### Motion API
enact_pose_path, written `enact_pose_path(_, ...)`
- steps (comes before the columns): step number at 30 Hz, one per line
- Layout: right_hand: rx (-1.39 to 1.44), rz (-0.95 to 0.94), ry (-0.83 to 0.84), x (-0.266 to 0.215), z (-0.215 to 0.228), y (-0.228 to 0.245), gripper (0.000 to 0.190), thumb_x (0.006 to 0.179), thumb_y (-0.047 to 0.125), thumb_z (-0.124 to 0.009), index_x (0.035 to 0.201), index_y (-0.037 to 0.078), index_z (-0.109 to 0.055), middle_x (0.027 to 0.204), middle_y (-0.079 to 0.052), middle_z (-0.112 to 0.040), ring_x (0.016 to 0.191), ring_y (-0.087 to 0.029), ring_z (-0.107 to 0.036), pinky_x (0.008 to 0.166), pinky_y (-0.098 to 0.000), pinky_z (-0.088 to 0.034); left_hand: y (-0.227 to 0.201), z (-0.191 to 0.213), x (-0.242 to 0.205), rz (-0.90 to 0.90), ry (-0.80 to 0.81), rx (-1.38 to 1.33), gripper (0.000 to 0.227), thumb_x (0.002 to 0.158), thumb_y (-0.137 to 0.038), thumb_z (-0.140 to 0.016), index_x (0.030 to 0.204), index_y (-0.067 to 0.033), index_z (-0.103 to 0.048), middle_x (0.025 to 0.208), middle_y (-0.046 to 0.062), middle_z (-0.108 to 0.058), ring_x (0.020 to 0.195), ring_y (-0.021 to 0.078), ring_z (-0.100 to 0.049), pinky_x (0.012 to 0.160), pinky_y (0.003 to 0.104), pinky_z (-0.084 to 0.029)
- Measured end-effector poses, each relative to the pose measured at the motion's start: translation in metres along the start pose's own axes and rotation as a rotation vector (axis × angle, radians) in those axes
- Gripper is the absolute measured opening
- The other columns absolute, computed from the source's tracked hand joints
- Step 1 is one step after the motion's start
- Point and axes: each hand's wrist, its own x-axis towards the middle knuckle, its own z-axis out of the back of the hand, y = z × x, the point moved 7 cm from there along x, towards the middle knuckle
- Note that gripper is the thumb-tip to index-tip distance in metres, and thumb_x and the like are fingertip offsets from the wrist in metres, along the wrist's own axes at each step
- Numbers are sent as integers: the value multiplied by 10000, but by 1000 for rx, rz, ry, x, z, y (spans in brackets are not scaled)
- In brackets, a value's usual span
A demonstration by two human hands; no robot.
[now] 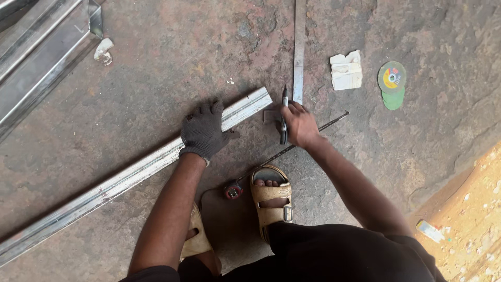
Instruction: The person uses a try square and a marker to draw a diagonal line on a square metal tube. They then use an angle grinder to cut the metal tube along the marked line, producing sparks.
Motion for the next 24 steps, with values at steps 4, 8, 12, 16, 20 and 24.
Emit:
enact_pose_path(4,61,40,-21,-12,-19,1,431,850,183,-678,1228,56,-515,1300,-228,-597,1364,-394,-483,1122,-533,-401,3,5,3,2,-4,-27,1102,723,-745,-774,1529,-116,-362,1444,228,-480,1290,418,-533,982,617,-472)
enact_pose_path(8,91,82,-98,-17,-16,-8,463,806,114,-702,1234,83,-527,1234,-180,-632,1303,-378,-541,1132,-519,-414,9,2,7,29,-3,-45,1096,705,-741,-781,1521,-125,-384,1419,202,-507,1264,395,-555,967,587,-488)
enact_pose_path(12,89,44,-73,-15,-15,-19,415,762,46,-728,1122,100,-530,1156,-151,-649,1226,-357,-589,1108,-475,-473,9,5,5,2,-81,-60,1090,674,-743,-780,1488,-126,-403,1397,185,-525,1293,377,-540,969,565,-487)
enact_pose_path(16,192,-57,-145,-21,-5,-25,428,849,19,-713,1223,100,-521,1113,-165,-649,1093,-341,-631,942,-496,-531,12,9,3,-47,-202,-146,1146,690,-827,-744,1482,-83,-382,1396,242,-504,1254,443,-530,964,590,-471)
enact_pose_path(20,561,-107,-355,-39,17,-21,321,997,95,-678,1259,113,-493,1267,-164,-648,1106,-291,-680,874,-451,-602,28,8,5,55,-249,-421,1124,758,-811,-679,1551,-86,-352,1386,267,-541,1241,441,-579,998,555,-506)
enact_pose_path(24,649,153,-789,-66,70,-8,288,1059,68,-620,1260,81,-413,1285,-212,-638,1209,-308,-655,1003,-477,-549,42,26,-1,204,-552,-596,1091,779,-741,-715,1525,-19,-378,1385,319,-541,1258,439,-574,980,517,-501)
